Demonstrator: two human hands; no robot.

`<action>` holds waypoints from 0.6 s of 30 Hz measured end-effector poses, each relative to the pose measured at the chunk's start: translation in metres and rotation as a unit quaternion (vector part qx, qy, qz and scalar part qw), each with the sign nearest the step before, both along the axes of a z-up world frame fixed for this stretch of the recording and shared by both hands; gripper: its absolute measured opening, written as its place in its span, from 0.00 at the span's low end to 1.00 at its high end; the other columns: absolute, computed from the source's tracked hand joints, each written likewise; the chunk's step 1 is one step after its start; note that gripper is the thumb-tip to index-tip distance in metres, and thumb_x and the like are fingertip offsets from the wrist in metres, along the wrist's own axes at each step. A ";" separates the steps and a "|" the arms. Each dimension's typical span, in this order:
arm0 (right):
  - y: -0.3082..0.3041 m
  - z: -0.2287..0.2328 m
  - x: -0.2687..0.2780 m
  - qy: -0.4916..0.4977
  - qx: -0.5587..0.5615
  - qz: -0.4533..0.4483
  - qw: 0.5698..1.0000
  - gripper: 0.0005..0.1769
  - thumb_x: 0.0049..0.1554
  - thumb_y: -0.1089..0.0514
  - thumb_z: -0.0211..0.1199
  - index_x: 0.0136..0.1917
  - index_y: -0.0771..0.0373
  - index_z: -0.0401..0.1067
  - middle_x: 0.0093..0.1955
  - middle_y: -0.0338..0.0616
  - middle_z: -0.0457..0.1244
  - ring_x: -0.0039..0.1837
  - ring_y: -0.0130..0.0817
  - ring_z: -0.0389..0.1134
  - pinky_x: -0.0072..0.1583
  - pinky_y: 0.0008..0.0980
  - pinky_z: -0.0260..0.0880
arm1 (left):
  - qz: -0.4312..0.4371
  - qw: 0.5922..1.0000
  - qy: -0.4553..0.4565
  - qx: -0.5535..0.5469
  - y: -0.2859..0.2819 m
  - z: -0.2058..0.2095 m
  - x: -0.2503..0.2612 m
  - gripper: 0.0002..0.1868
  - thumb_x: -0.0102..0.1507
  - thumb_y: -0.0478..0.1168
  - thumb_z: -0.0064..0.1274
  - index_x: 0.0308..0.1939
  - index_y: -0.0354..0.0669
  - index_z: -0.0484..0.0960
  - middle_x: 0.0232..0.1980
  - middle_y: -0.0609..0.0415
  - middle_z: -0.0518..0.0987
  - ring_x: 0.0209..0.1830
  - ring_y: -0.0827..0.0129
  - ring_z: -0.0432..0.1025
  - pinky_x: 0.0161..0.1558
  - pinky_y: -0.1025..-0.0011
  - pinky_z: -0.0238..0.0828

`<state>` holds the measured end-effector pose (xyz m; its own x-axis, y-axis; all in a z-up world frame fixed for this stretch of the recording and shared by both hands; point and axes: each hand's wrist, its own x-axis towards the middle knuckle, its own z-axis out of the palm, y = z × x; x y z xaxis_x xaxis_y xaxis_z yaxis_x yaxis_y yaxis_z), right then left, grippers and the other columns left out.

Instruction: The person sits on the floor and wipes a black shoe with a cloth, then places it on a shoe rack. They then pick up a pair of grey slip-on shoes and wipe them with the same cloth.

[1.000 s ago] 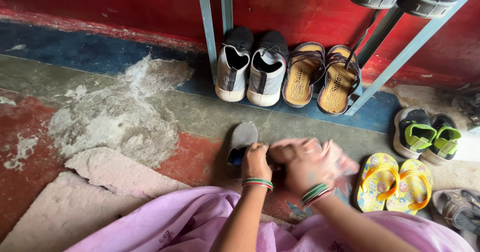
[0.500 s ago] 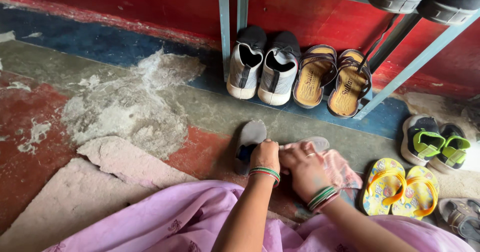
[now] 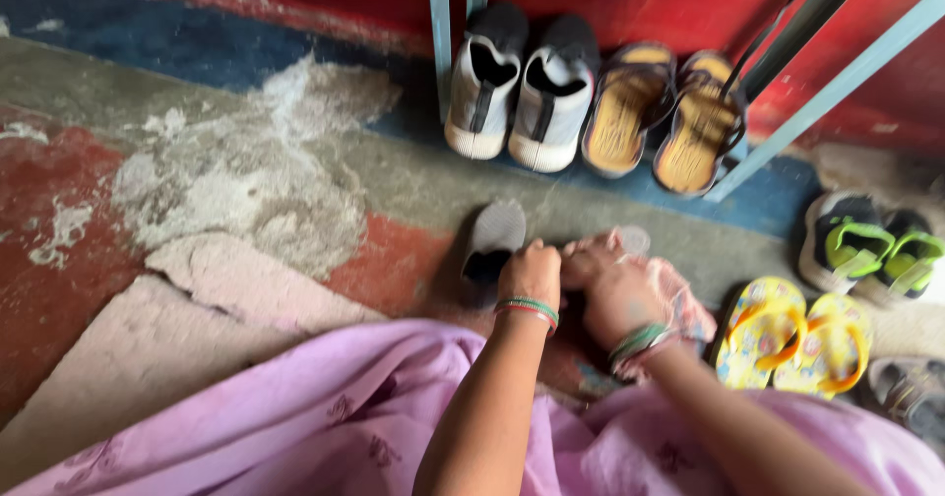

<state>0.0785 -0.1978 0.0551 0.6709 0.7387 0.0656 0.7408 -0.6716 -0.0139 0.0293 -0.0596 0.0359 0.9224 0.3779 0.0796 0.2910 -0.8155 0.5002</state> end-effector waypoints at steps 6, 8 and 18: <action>-0.030 0.026 0.041 0.024 0.189 -0.091 0.977 0.23 0.54 0.65 0.56 0.61 0.53 0.78 0.59 0.54 0.68 0.58 0.60 0.67 0.60 0.51 0.67 | 0.010 0.997 0.073 -0.037 -0.005 -0.006 0.003 0.17 0.45 0.33 0.72 0.36 0.35 0.86 0.53 0.41 0.79 0.53 0.47 0.76 0.52 0.59 0.76; -0.022 0.023 0.025 0.067 -0.057 -0.147 0.985 0.17 0.57 0.55 0.58 0.58 0.58 0.76 0.58 0.54 0.69 0.59 0.52 0.70 0.62 0.46 0.70 | 0.018 0.997 0.072 -0.035 -0.004 -0.012 0.007 0.17 0.45 0.33 0.72 0.36 0.35 0.86 0.52 0.42 0.79 0.53 0.47 0.76 0.52 0.59 0.76; -0.018 0.031 0.026 0.043 0.127 -0.061 0.989 0.26 0.48 0.67 0.58 0.58 0.49 0.76 0.63 0.45 0.64 0.64 0.50 0.65 0.63 0.45 0.68 | 0.022 0.998 0.035 -0.039 -0.005 -0.003 -0.005 0.13 0.44 0.32 0.67 0.33 0.36 0.84 0.48 0.43 0.79 0.51 0.49 0.75 0.51 0.60 0.75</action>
<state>0.1050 -0.2158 0.0860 0.7653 0.6188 0.1773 0.6431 -0.7228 -0.2529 0.0243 -0.0643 0.0327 0.9071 0.4205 -0.0166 0.3623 -0.7602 0.5393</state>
